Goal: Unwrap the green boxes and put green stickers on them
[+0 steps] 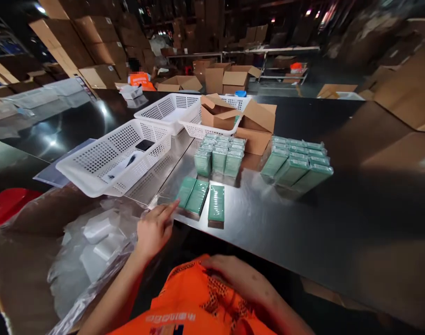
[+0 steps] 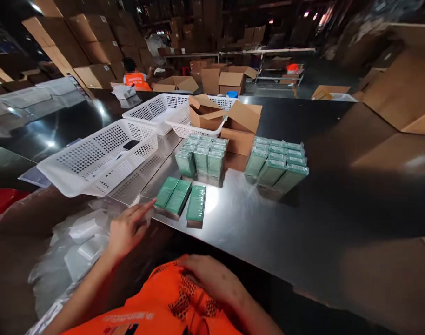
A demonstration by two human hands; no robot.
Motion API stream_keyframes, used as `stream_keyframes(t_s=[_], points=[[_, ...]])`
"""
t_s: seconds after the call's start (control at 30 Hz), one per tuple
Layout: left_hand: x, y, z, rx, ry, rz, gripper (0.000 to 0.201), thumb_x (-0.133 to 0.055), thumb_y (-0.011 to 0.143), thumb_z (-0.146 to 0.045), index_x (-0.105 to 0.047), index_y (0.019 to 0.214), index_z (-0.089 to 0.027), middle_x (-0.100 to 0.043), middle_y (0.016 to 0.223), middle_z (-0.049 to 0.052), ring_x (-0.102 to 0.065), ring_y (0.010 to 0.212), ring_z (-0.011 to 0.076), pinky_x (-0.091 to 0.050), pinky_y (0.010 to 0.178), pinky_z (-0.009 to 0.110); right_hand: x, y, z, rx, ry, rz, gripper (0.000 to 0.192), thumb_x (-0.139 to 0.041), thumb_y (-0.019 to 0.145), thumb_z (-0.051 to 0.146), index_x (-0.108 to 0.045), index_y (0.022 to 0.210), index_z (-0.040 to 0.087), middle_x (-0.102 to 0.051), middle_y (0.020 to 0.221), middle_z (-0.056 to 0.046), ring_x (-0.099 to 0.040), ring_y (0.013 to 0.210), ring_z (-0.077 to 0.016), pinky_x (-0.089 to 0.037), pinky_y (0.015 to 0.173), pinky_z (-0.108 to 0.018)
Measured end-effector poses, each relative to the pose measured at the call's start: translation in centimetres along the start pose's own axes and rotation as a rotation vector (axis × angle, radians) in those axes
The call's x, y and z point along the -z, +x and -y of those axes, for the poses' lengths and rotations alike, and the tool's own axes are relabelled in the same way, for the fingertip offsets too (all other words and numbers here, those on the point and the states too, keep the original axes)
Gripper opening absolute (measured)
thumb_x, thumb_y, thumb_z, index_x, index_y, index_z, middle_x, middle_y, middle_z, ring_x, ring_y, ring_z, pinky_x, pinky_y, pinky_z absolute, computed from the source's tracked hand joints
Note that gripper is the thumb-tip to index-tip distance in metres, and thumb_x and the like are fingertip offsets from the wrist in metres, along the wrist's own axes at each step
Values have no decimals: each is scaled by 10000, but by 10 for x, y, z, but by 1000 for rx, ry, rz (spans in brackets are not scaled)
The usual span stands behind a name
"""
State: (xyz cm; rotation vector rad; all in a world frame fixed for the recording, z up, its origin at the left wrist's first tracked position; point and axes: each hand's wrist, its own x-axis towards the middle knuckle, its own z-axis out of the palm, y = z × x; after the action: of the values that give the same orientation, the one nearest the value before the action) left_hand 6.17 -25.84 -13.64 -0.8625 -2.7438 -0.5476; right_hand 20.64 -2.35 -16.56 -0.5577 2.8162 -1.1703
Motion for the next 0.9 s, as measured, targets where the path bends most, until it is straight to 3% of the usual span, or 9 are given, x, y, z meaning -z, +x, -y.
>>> stream_keyframes(t_s=[0.07, 0.13, 0.2, 0.37, 0.53, 0.63, 0.73, 0.83, 0.9], points=[[-4, 14, 10, -27, -31, -42, 478, -423, 764, -146, -770, 1083, -227, -752, 849, 45, -696, 832, 207, -491, 724, 292, 5, 9, 2, -7, 8, -139, 329, -514, 1003, 260, -596, 1320, 296, -685, 1202, -33, -653, 1100, -160, -552, 956, -282], [-7, 23, 15, -31, -56, -45, 411, -442, 739, -181, -798, 941, -223, -738, 767, 53, -687, 769, 217, -494, 718, 308, 11, 25, -3, -100, -135, -355, 394, -523, 979, 249, -571, 1370, 262, -597, 1370, -101, -536, 1307, -260, -479, 1090, -429], [-6, 29, 16, -44, -61, 1, 403, -480, 729, -245, -791, 984, -216, -747, 852, 67, -684, 825, 241, -490, 737, 329, 15, 45, -14, -209, -303, -441, 492, -629, 904, 252, -563, 1391, 218, -506, 1466, -154, -444, 1384, -356, -429, 1117, -559], [4, 46, 15, -75, 51, 140, 652, -612, 796, -610, -654, 1322, -227, -686, 948, 106, -637, 946, 303, -436, 818, 395, 5, 86, -32, -260, -330, -416, 406, -668, 879, 254, -637, 1281, 203, -574, 1373, -158, -534, 1290, -326, -481, 1081, -530], [-4, 67, 13, -104, 140, 283, 894, -702, 704, -750, -479, 1480, -365, -618, 1018, 118, -552, 1006, 341, -341, 946, 526, 20, 104, -14, -280, -314, -254, 544, -715, 844, 322, -581, 1348, 167, -525, 1430, -179, -493, 1338, -345, -517, 1046, -495], [-12, 75, 9, -160, 140, 368, 839, -716, 713, -733, -486, 1459, -426, -594, 1057, 115, -520, 1002, 331, -314, 966, 542, 59, 135, -4, -243, -410, -306, 491, -607, 934, 366, -561, 1380, 167, -544, 1420, -167, -494, 1336, -331, -485, 1072, -490], [-22, 77, 6, -287, 131, 372, 692, -706, 804, -621, -529, 1434, -396, -588, 1047, 108, -507, 983, 310, -338, 952, 516, 93, 183, -5, -228, -617, -435, 446, -519, 977, 248, -532, 1412, 154, -489, 1492, -168, -411, 1400, -361, -414, 1101, -546], [-33, 75, 8, -384, 113, 317, 590, -697, 858, -524, -562, 1408, -358, -581, 984, 84, -504, 936, 286, -378, 907, 475, 103, 218, -12, -183, -722, -403, 320, -532, 950, 134, -627, 1255, 151, -476, 1514, -165, -344, 1446, -373, -408, 1068, -570], [-38, 74, 16, -399, 107, 263, 548, -694, 866, -511, -586, 1381, -358, -575, 954, 71, -504, 906, 276, -391, 861, 448, 99, 225, -17, -132, -692, -373, 221, -516, 940, 73, -668, 1080, 151, -610, 1372, -164, -470, 1366, -328, -450, 1020, -504]])
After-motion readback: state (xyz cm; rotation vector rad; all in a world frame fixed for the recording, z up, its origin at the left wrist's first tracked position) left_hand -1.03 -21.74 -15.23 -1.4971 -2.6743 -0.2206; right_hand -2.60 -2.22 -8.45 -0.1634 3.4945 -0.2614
